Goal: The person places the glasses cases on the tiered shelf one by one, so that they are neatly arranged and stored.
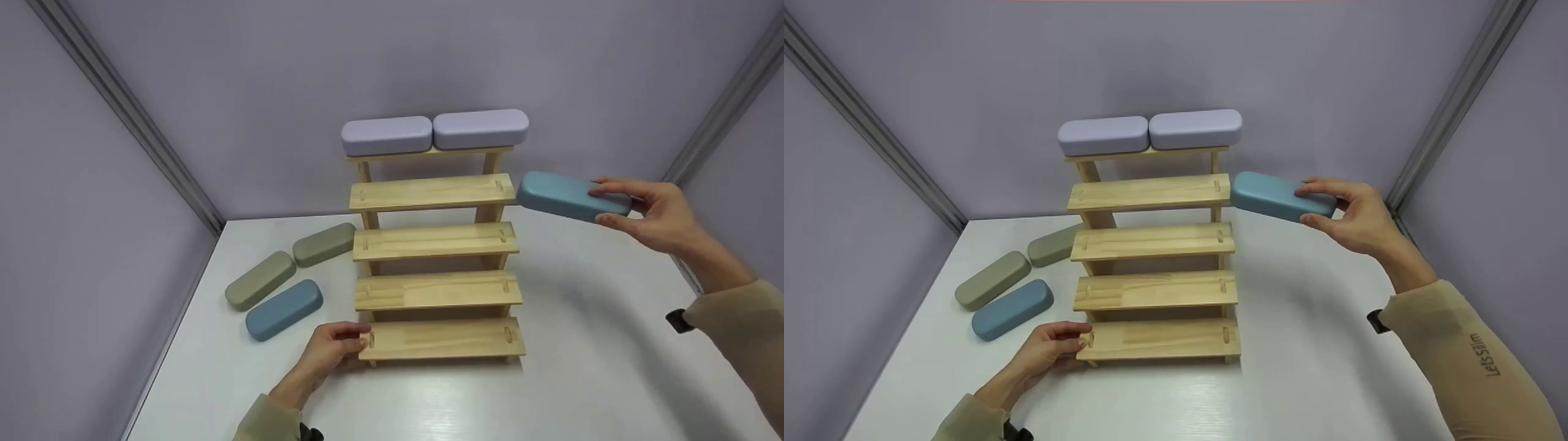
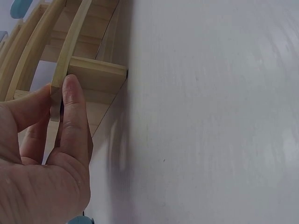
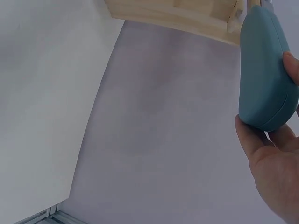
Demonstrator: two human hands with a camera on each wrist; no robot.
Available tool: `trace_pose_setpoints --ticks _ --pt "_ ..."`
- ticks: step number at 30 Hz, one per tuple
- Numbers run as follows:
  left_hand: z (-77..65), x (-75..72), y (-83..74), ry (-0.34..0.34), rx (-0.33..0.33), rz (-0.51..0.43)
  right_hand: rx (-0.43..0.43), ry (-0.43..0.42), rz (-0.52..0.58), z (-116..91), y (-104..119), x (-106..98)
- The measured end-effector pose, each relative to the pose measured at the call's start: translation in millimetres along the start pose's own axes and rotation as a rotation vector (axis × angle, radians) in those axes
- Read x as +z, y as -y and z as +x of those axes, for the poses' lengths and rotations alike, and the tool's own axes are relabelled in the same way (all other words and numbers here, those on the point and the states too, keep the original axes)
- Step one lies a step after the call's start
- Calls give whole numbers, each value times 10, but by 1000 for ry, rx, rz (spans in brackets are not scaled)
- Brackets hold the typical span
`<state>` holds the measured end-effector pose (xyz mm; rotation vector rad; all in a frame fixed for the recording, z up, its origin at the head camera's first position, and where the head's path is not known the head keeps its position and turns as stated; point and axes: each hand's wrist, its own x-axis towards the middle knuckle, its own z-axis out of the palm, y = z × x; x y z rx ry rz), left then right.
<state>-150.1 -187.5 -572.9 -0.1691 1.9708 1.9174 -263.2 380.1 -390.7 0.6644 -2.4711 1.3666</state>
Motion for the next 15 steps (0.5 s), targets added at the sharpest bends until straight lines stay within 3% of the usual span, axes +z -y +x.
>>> trace_pose_setpoints --ticks 5,15 --pt "1 11 -1 4 -9 -6 -57 47 -30 195 137 117" --pt "0 23 -5 -1 12 21 -47 99 4 609 269 431"
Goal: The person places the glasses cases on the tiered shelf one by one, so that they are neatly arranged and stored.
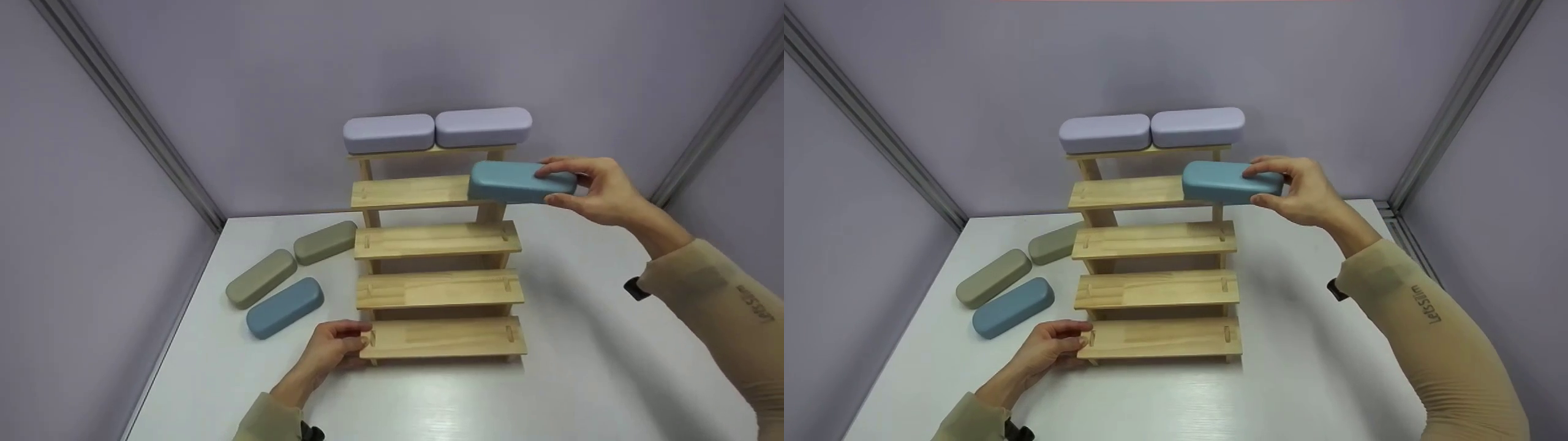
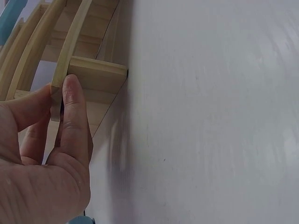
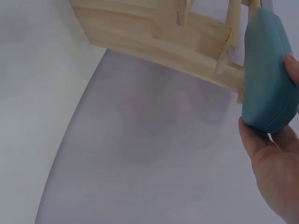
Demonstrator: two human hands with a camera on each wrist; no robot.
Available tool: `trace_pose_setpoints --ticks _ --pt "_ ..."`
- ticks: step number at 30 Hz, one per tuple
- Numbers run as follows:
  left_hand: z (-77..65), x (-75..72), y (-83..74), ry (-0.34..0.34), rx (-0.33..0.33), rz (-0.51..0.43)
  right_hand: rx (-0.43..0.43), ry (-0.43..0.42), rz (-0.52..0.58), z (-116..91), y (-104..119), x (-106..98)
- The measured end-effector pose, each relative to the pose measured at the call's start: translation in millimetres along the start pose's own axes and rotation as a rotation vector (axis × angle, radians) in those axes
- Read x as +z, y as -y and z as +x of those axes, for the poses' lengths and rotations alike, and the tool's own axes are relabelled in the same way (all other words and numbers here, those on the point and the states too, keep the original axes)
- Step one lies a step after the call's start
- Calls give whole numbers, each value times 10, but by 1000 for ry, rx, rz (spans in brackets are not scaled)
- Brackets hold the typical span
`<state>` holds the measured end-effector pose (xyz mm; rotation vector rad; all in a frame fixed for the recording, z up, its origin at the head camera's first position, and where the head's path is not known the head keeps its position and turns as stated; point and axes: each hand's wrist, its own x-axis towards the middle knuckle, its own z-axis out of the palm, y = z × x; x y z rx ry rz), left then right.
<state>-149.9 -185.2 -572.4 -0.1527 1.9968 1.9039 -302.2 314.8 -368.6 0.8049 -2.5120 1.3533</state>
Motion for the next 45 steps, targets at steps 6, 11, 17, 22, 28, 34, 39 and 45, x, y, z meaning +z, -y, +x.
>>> trace_pose_setpoints --ticks 6,11,17,22,28,34,39,45 --pt "-23 2 3 8 1 -14 22 49 7 249 33 193" --pt "-33 12 10 6 11 -9 48 64 20 376 9 278" --pt "-25 -17 8 0 12 0 53 64 63 459 -38 350" --pt "-33 -34 15 3 6 1 74 58 79 435 -29 407" --pt "-38 -45 19 2 -3 14 49 52 -75 399 -16 453" --pt "-25 -61 19 -9 1 30 -60 35 -231 425 -35 508" --pt "-8 -65 13 -4 7 35 -128 2 -264 430 -69 575" --pt "-10 -100 11 9 6 48 -151 -19 -248 434 -106 648"
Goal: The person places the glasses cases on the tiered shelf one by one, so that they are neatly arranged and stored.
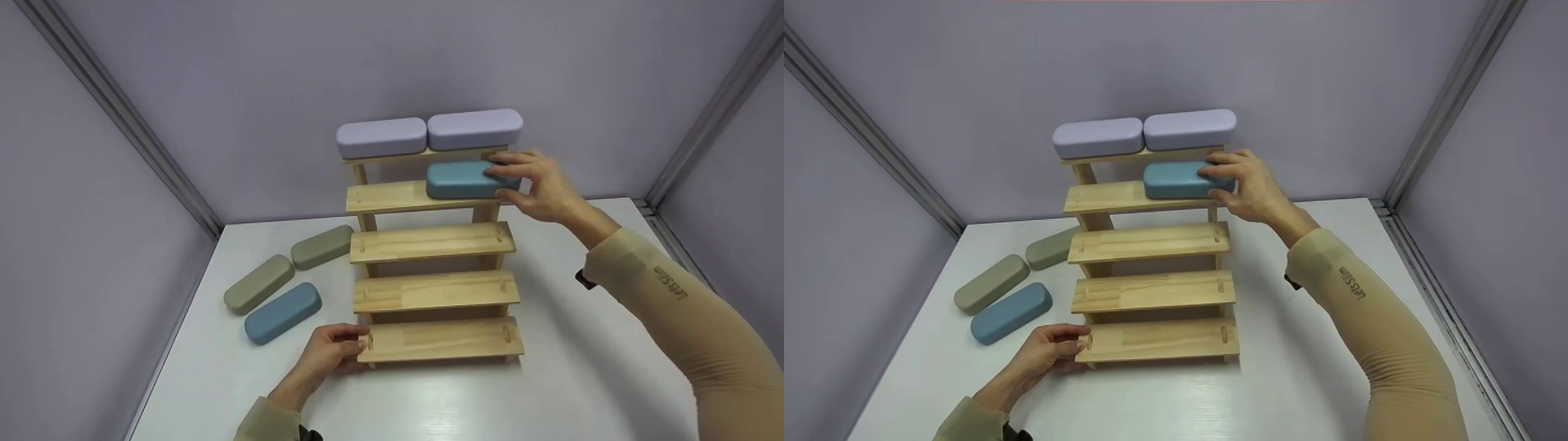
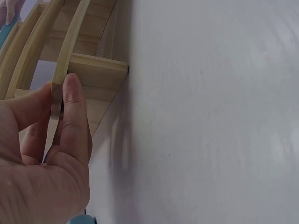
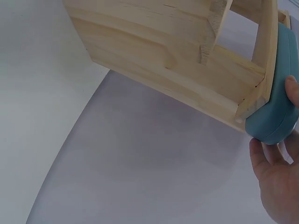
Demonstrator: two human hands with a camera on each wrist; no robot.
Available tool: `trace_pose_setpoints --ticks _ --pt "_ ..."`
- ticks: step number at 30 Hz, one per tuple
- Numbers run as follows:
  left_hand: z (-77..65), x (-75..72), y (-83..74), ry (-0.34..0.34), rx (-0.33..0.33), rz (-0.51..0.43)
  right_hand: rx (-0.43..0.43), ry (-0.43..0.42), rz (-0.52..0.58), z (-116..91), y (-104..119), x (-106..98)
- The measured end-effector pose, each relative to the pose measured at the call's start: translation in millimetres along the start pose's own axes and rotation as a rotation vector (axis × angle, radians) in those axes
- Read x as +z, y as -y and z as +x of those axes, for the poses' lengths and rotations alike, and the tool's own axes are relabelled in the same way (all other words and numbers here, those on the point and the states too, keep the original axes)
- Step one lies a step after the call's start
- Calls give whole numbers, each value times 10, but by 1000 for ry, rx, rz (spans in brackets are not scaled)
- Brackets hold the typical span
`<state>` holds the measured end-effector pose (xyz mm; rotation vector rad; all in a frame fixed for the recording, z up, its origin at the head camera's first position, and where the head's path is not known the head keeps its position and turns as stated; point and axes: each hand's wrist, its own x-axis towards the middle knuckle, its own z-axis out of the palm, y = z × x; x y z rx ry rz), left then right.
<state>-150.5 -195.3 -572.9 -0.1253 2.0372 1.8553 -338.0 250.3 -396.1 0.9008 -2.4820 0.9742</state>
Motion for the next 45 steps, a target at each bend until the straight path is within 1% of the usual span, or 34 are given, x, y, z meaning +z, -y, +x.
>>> trace_pose_setpoints --ticks 4,7,9,13,19,25,30,34,37,39,42,45 --pt "-1 -20 -9 23 -21 -26 -27 -10 -2 23 12 42" --pt "-8 -24 -22 32 -42 -48 -43 -15 -7 33 20 71" --pt "-7 -22 -24 29 -44 -48 -45 -19 5 29 20 81" --pt "-7 -21 -29 30 -37 -42 -42 -27 25 13 14 84" --pt "-2 -31 -34 24 -32 -28 -50 -18 19 22 12 82" --pt "17 -24 -36 22 -37 -18 -32 -25 19 12 0 85" --pt "38 -17 -38 24 -35 -14 -21 -33 45 -3 -1 80" --pt "45 -24 -16 28 -9 11 39 -64 113 -65 20 30" --pt "52 -32 -4 20 12 42 108 -98 206 -147 32 -55" --pt "50 -34 -9 13 9 52 146 -112 279 -218 30 -122" --pt "44 -34 -25 12 -3 50 213 -120 370 -373 23 -210" --pt "39 -30 -44 18 -18 38 306 -92 409 -593 10 -254"
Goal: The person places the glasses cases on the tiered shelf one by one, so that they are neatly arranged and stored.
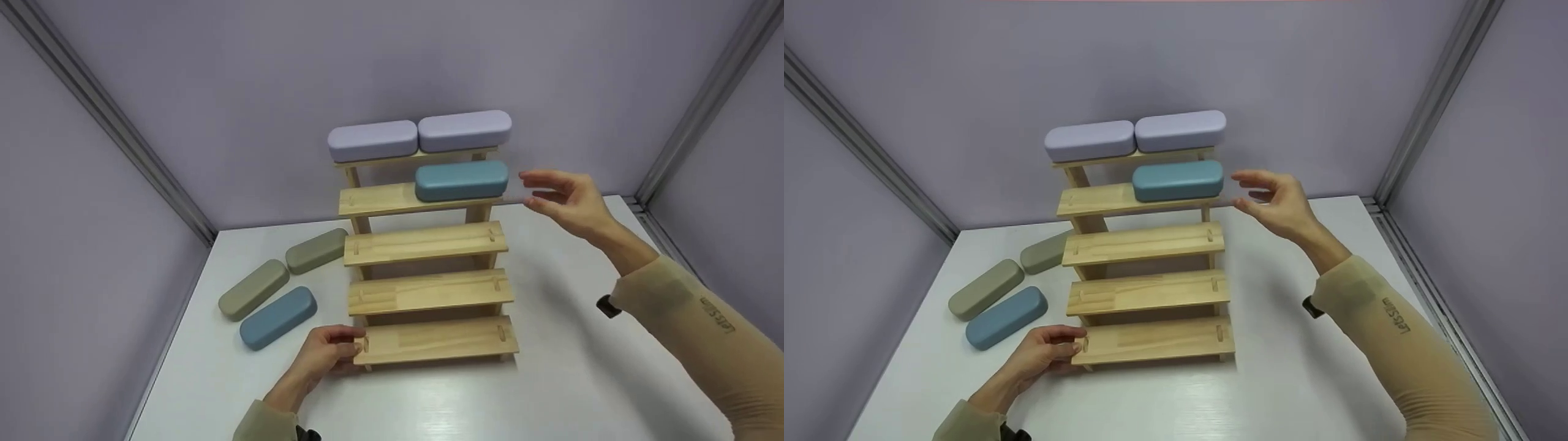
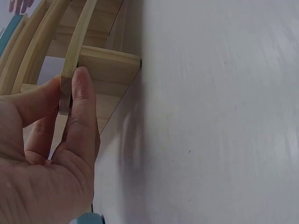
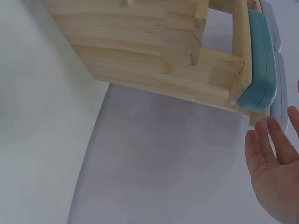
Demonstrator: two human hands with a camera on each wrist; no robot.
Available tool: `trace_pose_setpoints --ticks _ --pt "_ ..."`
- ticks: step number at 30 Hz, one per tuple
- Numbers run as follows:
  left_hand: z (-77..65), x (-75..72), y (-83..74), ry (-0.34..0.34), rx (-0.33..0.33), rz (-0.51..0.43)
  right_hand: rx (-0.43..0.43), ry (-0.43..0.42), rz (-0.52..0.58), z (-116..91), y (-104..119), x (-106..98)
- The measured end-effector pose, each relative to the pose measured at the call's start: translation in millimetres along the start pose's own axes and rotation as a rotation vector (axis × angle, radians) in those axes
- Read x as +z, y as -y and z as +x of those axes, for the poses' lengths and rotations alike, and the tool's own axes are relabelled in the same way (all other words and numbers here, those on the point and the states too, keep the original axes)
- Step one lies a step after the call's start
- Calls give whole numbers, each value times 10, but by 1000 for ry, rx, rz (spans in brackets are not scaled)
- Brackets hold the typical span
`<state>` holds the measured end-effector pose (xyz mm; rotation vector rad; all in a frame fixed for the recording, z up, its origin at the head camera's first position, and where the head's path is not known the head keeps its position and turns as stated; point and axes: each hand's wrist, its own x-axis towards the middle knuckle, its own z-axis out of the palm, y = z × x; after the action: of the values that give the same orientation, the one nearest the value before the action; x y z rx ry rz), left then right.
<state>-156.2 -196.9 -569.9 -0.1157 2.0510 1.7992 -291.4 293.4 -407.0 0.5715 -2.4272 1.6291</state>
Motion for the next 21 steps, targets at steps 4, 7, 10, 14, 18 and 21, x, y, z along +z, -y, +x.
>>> trace_pose_setpoints --ticks 4,7,10,14,18,21 --pt "3 -6 -6 -3 -7 1 128 59 -11 -306 -172 -11" --pt "-4 -6 -5 -10 -19 8 210 117 -22 -567 -333 45" --pt "-7 -2 -7 -11 -27 7 294 176 -10 -830 -481 130" --pt "-10 -3 -10 -11 -14 0 411 252 73 -1140 -648 265" --pt "-18 -6 -10 -6 -10 -6 504 324 197 -1382 -762 409" --pt "-13 -9 -11 -1 -15 -7 524 346 279 -1499 -805 510"
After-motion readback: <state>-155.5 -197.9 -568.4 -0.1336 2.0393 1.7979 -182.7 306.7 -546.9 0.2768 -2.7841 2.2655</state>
